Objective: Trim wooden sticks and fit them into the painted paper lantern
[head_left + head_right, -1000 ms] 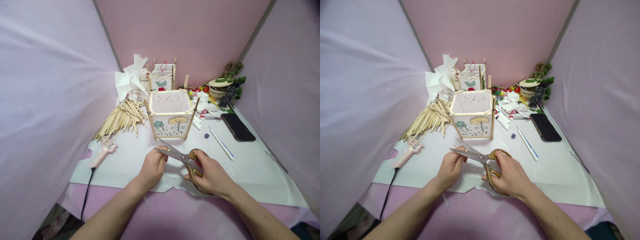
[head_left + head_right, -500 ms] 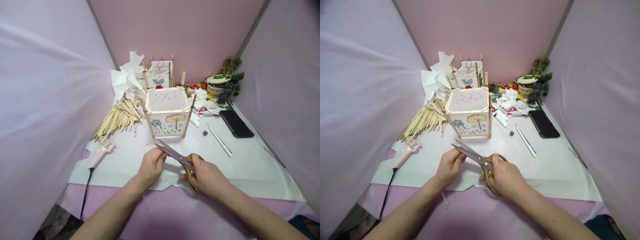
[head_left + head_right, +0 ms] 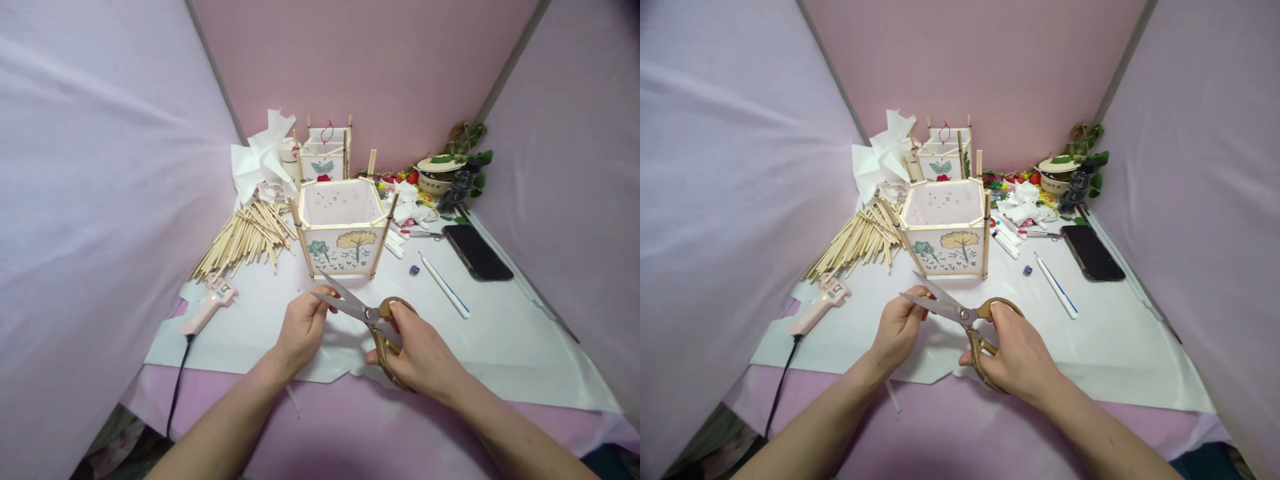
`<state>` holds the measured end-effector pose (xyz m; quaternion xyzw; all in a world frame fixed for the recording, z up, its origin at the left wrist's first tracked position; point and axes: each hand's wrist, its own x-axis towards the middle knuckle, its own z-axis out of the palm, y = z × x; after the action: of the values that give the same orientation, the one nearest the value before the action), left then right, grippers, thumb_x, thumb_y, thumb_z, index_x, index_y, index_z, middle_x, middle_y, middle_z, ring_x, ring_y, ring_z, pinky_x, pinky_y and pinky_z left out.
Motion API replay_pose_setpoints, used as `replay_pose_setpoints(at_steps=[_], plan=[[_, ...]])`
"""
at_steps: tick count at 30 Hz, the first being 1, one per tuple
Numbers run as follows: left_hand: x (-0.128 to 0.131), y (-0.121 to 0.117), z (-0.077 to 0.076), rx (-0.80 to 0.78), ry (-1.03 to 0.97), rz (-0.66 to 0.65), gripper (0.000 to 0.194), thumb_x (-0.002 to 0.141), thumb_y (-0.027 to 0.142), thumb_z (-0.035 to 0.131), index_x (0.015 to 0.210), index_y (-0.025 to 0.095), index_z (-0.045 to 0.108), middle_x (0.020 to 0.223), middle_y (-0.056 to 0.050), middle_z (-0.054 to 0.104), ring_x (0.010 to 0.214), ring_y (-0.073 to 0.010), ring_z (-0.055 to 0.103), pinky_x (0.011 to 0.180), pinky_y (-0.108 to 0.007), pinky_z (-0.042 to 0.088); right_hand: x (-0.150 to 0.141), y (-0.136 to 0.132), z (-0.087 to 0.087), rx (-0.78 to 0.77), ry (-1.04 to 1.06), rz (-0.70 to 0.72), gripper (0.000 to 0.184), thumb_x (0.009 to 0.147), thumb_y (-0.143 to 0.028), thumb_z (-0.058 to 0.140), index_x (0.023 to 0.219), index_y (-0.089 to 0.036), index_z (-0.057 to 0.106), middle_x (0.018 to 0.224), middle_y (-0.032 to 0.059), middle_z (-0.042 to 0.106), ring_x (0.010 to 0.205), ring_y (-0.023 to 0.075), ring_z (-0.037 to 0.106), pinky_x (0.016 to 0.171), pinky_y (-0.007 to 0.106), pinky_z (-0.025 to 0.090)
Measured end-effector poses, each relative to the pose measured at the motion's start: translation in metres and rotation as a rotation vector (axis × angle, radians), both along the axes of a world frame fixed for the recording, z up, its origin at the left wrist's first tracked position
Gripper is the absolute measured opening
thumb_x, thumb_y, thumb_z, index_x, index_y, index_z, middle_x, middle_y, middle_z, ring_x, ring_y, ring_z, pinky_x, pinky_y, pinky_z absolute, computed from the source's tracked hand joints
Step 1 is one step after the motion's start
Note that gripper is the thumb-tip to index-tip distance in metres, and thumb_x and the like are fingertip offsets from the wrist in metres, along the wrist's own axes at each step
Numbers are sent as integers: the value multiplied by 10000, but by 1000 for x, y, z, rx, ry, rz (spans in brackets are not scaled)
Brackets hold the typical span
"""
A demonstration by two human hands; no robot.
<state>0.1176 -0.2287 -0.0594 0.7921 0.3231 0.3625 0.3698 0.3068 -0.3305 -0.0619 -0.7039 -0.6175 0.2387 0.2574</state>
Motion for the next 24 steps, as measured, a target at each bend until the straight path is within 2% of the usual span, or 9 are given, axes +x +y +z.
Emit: replay_pose_setpoints(at_steps=[8, 17, 24], plan=[[1, -1, -3, 48, 60, -80, 237, 886, 92, 355, 712, 173, 494, 704, 7, 507, 682, -113, 479, 673, -240, 388, 2, 0, -1, -2, -13, 12, 409, 671, -439, 718, 921, -246, 458, 923, 14, 578, 839, 221, 568, 643, 301, 397], [3, -2, -3, 59, 61, -88, 248, 874, 72, 351, 673, 175, 455, 658, 22, 462, 639, -101, 449, 636, -220, 365, 2, 0, 0, -28, 9, 28, 435, 641, -413, 748, 912, -243, 453, 924, 12, 577, 842, 218, 570, 633, 293, 385], [4, 0, -5, 48, 69, -109, 228, 811, 35, 367, 664, 175, 471, 674, 14, 502, 656, -108, 473, 635, -224, 369, 3, 0, -1, -23, 12, 36, 432, 647, -414, 745, 917, -231, 461, 921, 32, 581, 841, 218, 570, 620, 288, 381]])
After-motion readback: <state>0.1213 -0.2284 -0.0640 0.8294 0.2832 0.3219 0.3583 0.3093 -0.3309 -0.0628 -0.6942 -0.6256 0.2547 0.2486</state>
